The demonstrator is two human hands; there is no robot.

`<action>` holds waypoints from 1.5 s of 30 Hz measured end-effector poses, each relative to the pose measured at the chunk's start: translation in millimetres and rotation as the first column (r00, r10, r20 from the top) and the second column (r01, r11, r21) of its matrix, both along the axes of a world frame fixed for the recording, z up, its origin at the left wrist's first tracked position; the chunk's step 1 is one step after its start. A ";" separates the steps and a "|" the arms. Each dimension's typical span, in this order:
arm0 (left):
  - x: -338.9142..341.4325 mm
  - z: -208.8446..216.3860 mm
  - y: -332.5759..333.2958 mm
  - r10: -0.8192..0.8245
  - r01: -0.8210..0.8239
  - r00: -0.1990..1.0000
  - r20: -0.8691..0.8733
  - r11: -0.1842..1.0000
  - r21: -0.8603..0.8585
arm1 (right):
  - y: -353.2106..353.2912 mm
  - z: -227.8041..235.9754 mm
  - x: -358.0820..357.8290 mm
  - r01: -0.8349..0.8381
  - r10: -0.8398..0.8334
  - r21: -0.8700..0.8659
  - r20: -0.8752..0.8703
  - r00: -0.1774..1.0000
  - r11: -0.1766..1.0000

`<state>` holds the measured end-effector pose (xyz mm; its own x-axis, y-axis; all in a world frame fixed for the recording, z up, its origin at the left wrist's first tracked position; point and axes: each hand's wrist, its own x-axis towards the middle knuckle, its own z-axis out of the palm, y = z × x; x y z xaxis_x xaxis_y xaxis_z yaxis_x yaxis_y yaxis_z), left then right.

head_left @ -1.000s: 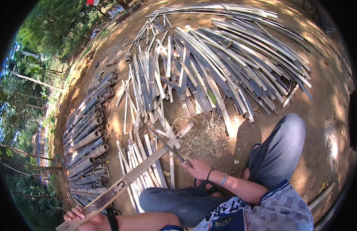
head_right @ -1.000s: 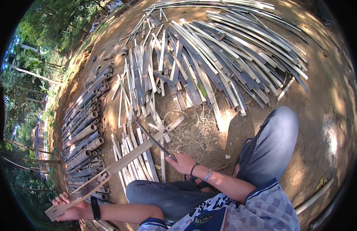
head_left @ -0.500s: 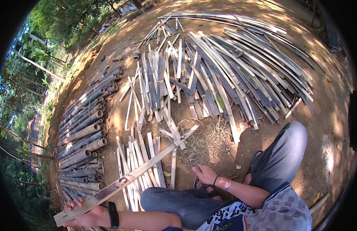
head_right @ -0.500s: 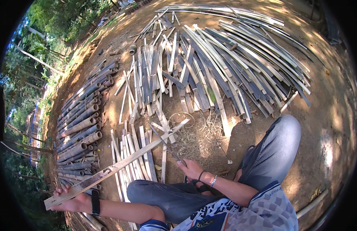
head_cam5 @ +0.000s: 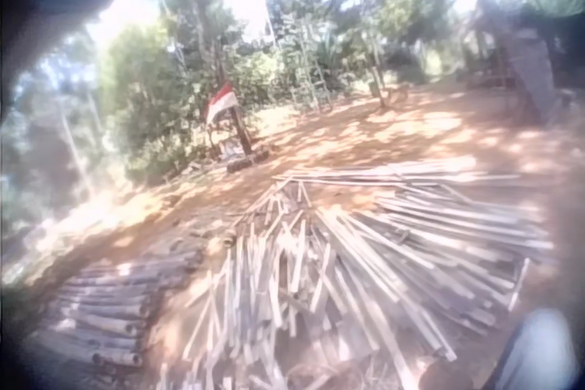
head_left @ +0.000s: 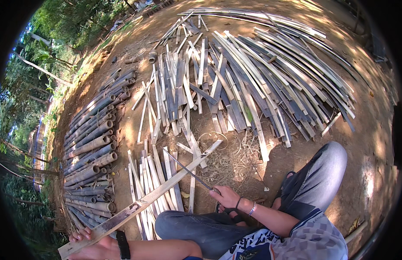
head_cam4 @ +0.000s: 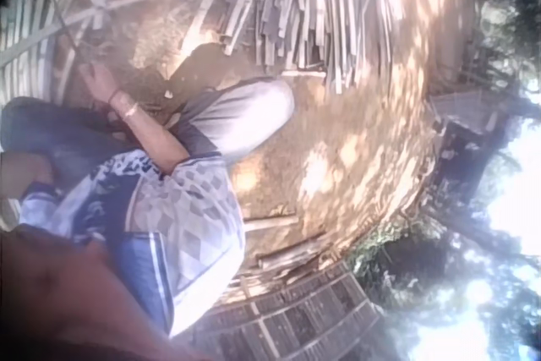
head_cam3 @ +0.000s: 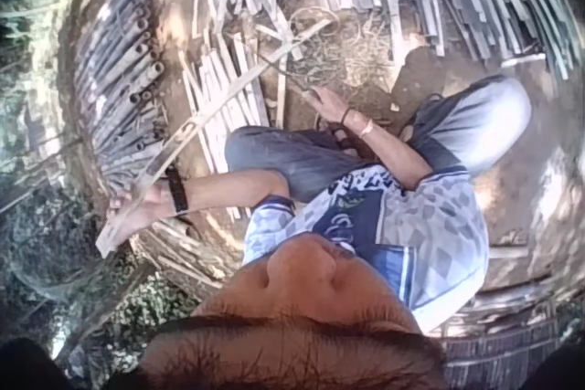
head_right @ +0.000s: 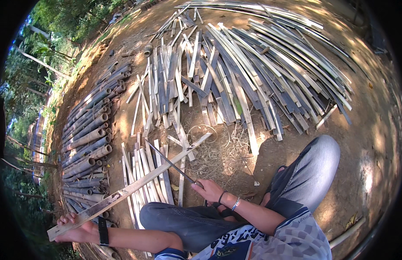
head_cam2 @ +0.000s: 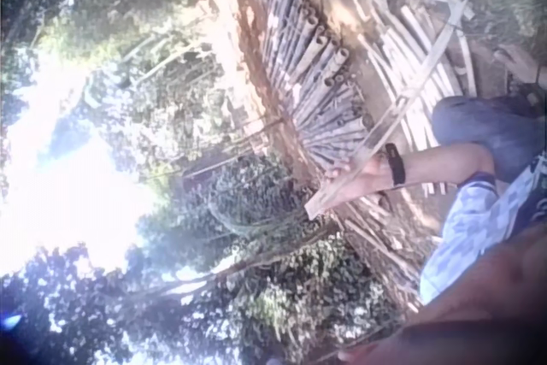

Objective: The person carves a notch and shaves the surface of a bamboo strip using a large knife while sitting on the ground.

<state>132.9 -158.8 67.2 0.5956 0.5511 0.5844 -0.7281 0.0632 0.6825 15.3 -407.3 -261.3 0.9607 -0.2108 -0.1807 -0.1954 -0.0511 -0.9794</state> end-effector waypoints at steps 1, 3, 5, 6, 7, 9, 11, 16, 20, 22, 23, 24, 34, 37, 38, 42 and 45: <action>4.0 -4.1 -6.0 0.006 -0.006 1.000 -0.019 1.000 0.008 | -6.4 -23.3 1.8 0.065 -0.060 -0.086 0.053 0.997 0.994; 4.0 1.4 -12.0 0.105 -0.105 0.994 -0.027 0.994 -0.001 | -9.5 -54.4 10.5 0.169 -0.164 -0.083 0.058 0.985 0.982; 4.0 3.8 -16.4 0.159 -0.159 0.987 -0.038 0.987 -0.004 | -22.1 -68.7 13.0 0.190 -0.189 0.001 -0.108 0.976 0.982; 3.4 4.4 -17.2 0.162 -0.163 0.986 -0.047 0.987 0.000 | -26.7 -73.9 15.2 0.212 -0.201 0.040 -0.190 0.961 0.976; 3.1 5.4 -18.8 0.165 -0.165 0.985 -0.055 0.986 0.003 | -19.8 -76.8 13.6 0.210 -0.198 0.029 -0.219 0.955 0.977; 3.6 4.2 -14.6 0.181 -0.180 0.982 -0.050 0.983 0.012 | -0.6 -47.6 9.7 0.103 -0.101 0.018 -0.095 0.990 0.995; 3.9 2.8 -13.7 0.178 -0.178 0.983 -0.052 0.984 0.001 | 1.7 -29.2 8.2 0.062 -0.060 -0.034 0.067 0.996 0.997; 10.8 -0.8 -8.6 0.159 -0.161 0.983 -0.096 0.987 -0.015 | -10.5 -51.4 16.8 0.036 -0.041 -0.083 -0.056 0.998 0.996; 16.8 -2.1 -5.7 0.265 -0.269 0.962 -0.070 0.962 -0.048 | 6.8 -4.3 18.9 0.018 -0.020 -0.030 -0.079 0.997 0.999; 14.9 -2.5 -12.0 0.280 -0.283 0.957 -0.078 0.959 -0.030 | 10.8 18.5 12.4 -0.029 0.028 -0.023 -0.058 0.998 0.999; 13.8 -1.5 -15.3 0.288 -0.290 0.955 -0.077 0.957 -0.022 | 9.9 25.8 11.6 -0.064 0.062 -0.040 -0.041 0.997 0.997; 14.7 -1.8 -13.6 0.273 -0.276 0.959 -0.082 0.961 -0.031 | 9.1 28.9 12.1 -0.099 0.097 -0.057 -0.025 0.995 0.993; 12.7 1.7 -20.0 0.254 -0.257 0.965 -0.070 0.965 -0.042 | 4.0 12.8 14.4 0.011 -0.012 -0.018 -0.077 0.997 1.000; 12.7 1.2 -25.7 0.242 -0.246 0.967 -0.079 0.968 -0.042 | 1.0 -8.0 18.1 0.038 -0.038 -0.092 0.002 0.999 0.995; 12.0 1.0 -26.8 0.238 -0.242 0.968 -0.081 0.970 -0.038 | -0.2 -22.9 19.3 0.083 -0.079 -0.122 0.043 0.996 0.989; 12.6 0.6 -20.0 0.199 -0.203 0.978 -0.068 0.977 -0.059 | -12.3 -27.6 23.6 0.058 -0.062 -0.029 -0.164 0.984 0.998; 12.8 0.3 -16.1 0.230 -0.234 0.970 -0.074 0.972 -0.039 | 2.2 -12.7 15.8 0.078 -0.078 -0.037 0.019 0.997 0.996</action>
